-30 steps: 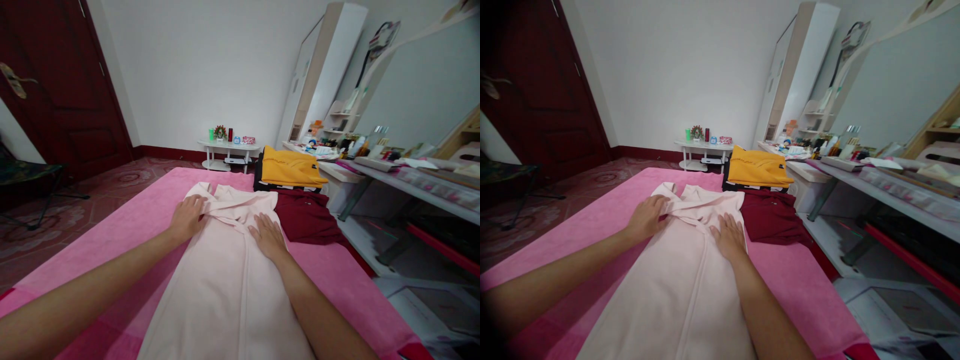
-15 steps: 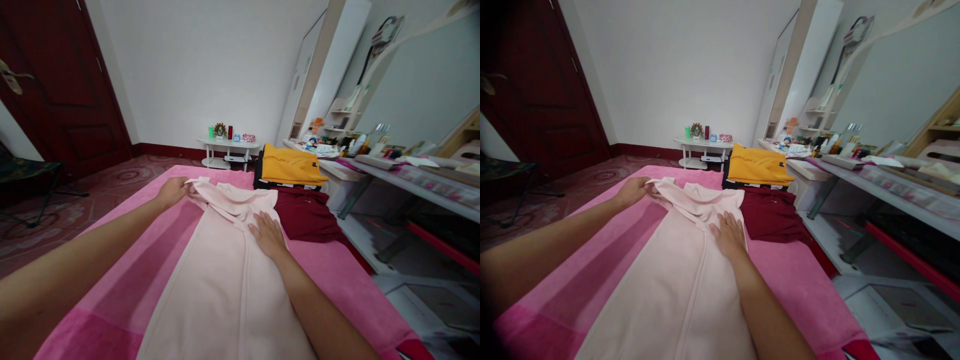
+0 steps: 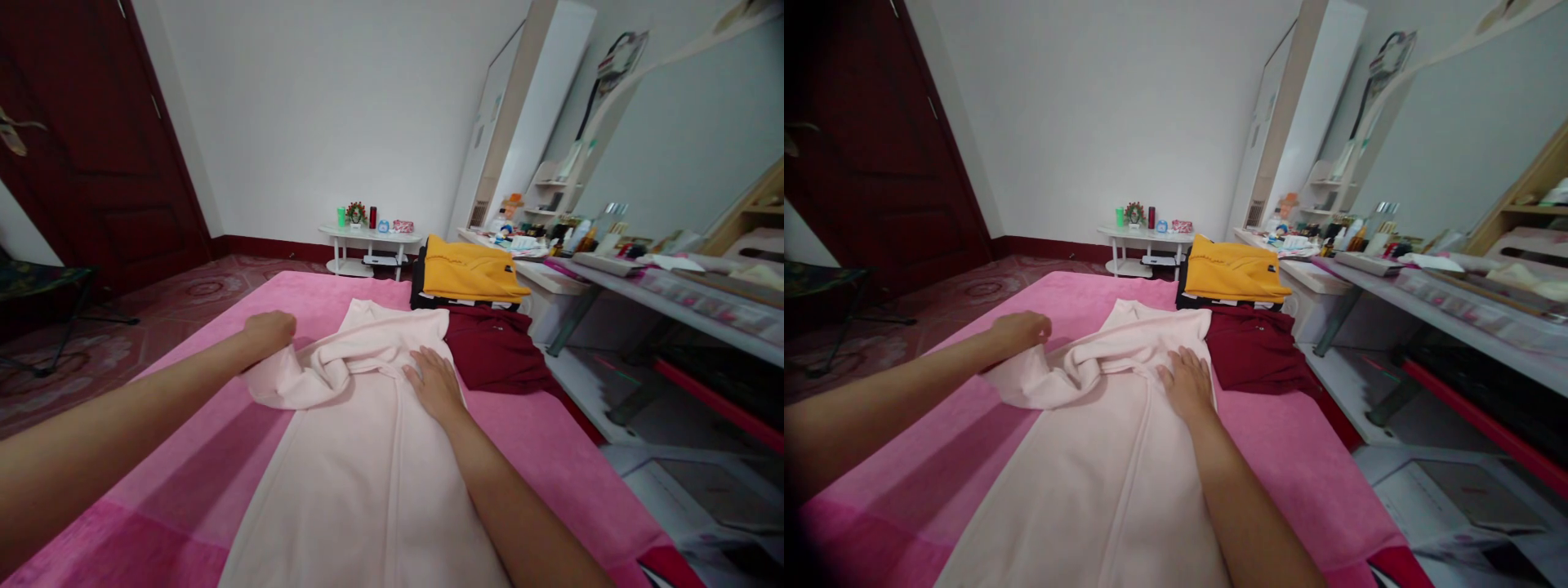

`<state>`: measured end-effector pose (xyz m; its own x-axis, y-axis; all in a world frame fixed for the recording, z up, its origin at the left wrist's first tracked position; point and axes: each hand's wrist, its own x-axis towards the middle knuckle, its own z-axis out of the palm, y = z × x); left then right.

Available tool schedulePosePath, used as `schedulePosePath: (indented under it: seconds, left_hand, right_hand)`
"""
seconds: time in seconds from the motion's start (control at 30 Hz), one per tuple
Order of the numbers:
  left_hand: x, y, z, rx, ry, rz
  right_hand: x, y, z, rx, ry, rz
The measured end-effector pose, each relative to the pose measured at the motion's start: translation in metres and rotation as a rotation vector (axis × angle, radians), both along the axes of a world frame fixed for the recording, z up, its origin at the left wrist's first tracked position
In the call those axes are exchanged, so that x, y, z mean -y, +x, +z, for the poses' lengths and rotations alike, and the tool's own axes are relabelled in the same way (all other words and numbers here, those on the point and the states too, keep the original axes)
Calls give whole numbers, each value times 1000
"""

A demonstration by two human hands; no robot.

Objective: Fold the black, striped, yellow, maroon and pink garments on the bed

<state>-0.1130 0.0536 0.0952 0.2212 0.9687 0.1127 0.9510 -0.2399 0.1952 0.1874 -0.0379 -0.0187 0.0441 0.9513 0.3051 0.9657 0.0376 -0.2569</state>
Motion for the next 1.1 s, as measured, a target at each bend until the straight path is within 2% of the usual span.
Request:
schedulePosePath:
  seconds: [0.07, 0.17, 0.27, 0.33, 0.43, 0.5, 0.57, 0.67, 0.8, 0.93, 1.1]
  left_hand:
    - [3, 31, 4, -79, 57, -77]
    - [17, 92, 0, -50, 173, -333]
    - [39, 148, -27, 102, 131, -484]
    - [54, 174, -53, 162, 84, -489]
    - [71, 192, -85, 162, 129, -474]
    - [77, 195, -95, 147, 189, -497]
    - [79, 194, -97, 134, 215, -539]
    - [78, 192, -97, 120, 228, -610]
    - [74, 192, -100, 133, 238, -645]
    - [72, 193, -102, 144, 231, -648]
    - [70, 193, -105, 163, 216, -665]
  right_hand:
    - [-1, 0, 0, -22, 39, 13]
    - [-4, 3, -2, -105, 109, 47]
    - [-8, 12, -7, -327, 231, 50]
    - [-10, 21, -12, -545, 348, -25]
    - [-12, 35, -20, -848, 444, -174]
    - [-13, 43, -20, -948, 426, -224]
    - [-15, 50, -12, -865, 405, -220]
    - [-26, 61, 9, -457, 358, -225]
    - [-55, 74, 36, -7, 139, -363]
    - [-85, 77, 47, 207, -20, -402]
    - [-108, 79, 56, 304, -108, -404]
